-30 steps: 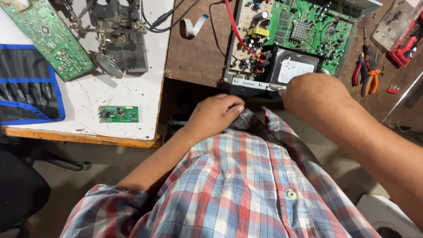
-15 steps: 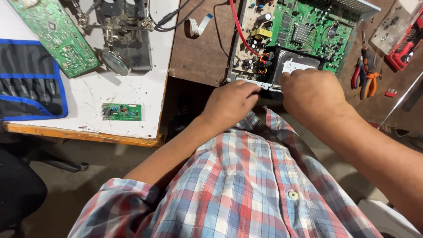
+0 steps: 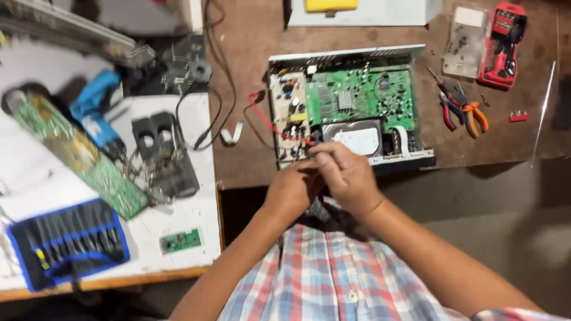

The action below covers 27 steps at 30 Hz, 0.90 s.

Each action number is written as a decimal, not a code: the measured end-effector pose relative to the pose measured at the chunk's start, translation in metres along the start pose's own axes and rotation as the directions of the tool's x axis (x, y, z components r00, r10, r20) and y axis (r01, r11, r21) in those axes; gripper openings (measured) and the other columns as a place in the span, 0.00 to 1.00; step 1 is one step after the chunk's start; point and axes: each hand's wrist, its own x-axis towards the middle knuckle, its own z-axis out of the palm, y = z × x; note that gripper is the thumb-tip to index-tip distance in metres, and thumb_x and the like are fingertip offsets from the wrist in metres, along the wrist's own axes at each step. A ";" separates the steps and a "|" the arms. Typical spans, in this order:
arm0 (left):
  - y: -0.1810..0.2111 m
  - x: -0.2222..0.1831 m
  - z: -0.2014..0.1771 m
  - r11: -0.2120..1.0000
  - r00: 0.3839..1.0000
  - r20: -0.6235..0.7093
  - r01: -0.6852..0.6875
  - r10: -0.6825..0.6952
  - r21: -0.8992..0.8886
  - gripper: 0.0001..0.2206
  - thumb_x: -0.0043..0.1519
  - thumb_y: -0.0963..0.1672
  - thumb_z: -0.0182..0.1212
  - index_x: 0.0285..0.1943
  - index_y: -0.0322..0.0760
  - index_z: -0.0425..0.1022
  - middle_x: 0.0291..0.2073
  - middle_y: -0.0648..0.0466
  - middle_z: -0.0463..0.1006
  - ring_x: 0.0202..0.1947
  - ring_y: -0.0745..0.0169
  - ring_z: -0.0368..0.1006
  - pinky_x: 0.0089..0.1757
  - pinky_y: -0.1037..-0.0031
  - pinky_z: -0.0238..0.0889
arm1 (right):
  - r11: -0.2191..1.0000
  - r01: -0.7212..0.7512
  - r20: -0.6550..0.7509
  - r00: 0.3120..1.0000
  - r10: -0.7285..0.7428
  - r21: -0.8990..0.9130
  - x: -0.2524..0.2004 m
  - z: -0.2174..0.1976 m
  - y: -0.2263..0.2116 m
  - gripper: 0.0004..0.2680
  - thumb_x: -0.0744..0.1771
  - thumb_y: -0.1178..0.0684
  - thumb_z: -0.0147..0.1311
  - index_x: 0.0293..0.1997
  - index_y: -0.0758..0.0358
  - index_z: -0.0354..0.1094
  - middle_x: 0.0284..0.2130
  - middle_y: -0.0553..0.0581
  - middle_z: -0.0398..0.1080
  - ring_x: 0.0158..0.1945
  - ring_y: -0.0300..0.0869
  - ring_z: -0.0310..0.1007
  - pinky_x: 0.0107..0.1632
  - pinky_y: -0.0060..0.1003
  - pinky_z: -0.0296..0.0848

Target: Removing a hard drive from an electronic device by unscrewing it and disconnecting cables.

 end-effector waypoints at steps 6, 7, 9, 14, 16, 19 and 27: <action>0.097 0.021 -0.106 0.923 0.929 0.018 0.364 -0.369 0.124 0.17 0.74 0.46 0.63 0.71 0.50 0.88 0.57 0.50 0.92 0.59 0.42 0.87 0.56 0.55 0.81 | 0.982 0.084 0.157 0.981 -0.110 0.167 -0.003 0.014 0.033 0.13 0.72 0.38 0.65 0.57 0.51 0.81 0.37 0.64 0.88 0.45 0.65 0.89 0.50 0.61 0.86; 0.111 0.030 -0.105 0.931 0.958 0.088 0.239 -0.272 0.275 0.16 0.76 0.49 0.63 0.71 0.49 0.86 0.54 0.48 0.90 0.55 0.39 0.87 0.50 0.54 0.81 | 0.982 0.127 0.204 0.967 -0.154 0.143 0.001 0.017 0.041 0.13 0.71 0.42 0.62 0.59 0.51 0.79 0.39 0.65 0.86 0.48 0.67 0.87 0.52 0.62 0.85; 0.125 0.036 -0.097 0.892 0.962 0.181 0.107 -0.204 0.439 0.17 0.77 0.53 0.63 0.71 0.48 0.85 0.51 0.45 0.88 0.52 0.36 0.87 0.44 0.53 0.82 | 0.973 0.170 0.254 0.945 -0.206 0.155 0.006 0.028 0.058 0.13 0.69 0.46 0.59 0.60 0.51 0.77 0.40 0.66 0.84 0.51 0.69 0.85 0.54 0.64 0.83; 0.121 0.022 -0.075 0.666 0.967 0.221 -0.080 -0.130 0.742 0.16 0.77 0.52 0.65 0.68 0.47 0.84 0.55 0.52 0.89 0.47 0.51 0.89 0.38 0.69 0.81 | 0.886 0.442 0.382 0.802 -0.459 0.138 0.019 0.064 0.101 0.16 0.71 0.38 0.58 0.58 0.59 0.73 0.41 0.64 0.79 0.55 0.64 0.82 0.65 0.60 0.79; 0.131 0.030 -0.079 0.657 0.939 0.280 -0.083 -0.200 0.749 0.13 0.70 0.46 0.67 0.62 0.44 0.82 0.47 0.52 0.83 0.41 0.50 0.84 0.33 0.64 0.76 | 0.887 0.444 0.443 0.774 -0.452 0.130 0.025 0.039 0.072 0.11 0.67 0.48 0.60 0.52 0.60 0.73 0.41 0.63 0.79 0.53 0.63 0.80 0.61 0.59 0.77; 0.134 0.035 -0.077 0.598 0.864 0.353 -0.076 -0.360 0.798 0.12 0.64 0.44 0.71 0.55 0.42 0.80 0.42 0.51 0.79 0.35 0.46 0.81 0.29 0.56 0.74 | 0.909 0.401 0.537 0.746 -0.394 0.109 0.036 -0.020 0.064 0.16 0.66 0.48 0.66 0.59 0.59 0.74 0.52 0.62 0.79 0.59 0.61 0.77 0.64 0.58 0.71; 0.126 0.046 -0.075 0.376 0.724 0.565 -0.434 -0.395 0.819 0.10 0.62 0.38 0.70 0.48 0.47 0.81 0.36 0.53 0.79 0.27 0.50 0.77 0.20 0.58 0.65 | 0.973 -0.072 0.067 0.994 0.089 -0.220 0.029 -0.188 0.318 0.16 0.77 0.45 0.60 0.71 0.57 0.87 0.65 0.66 0.85 0.67 0.65 0.79 0.69 0.59 0.70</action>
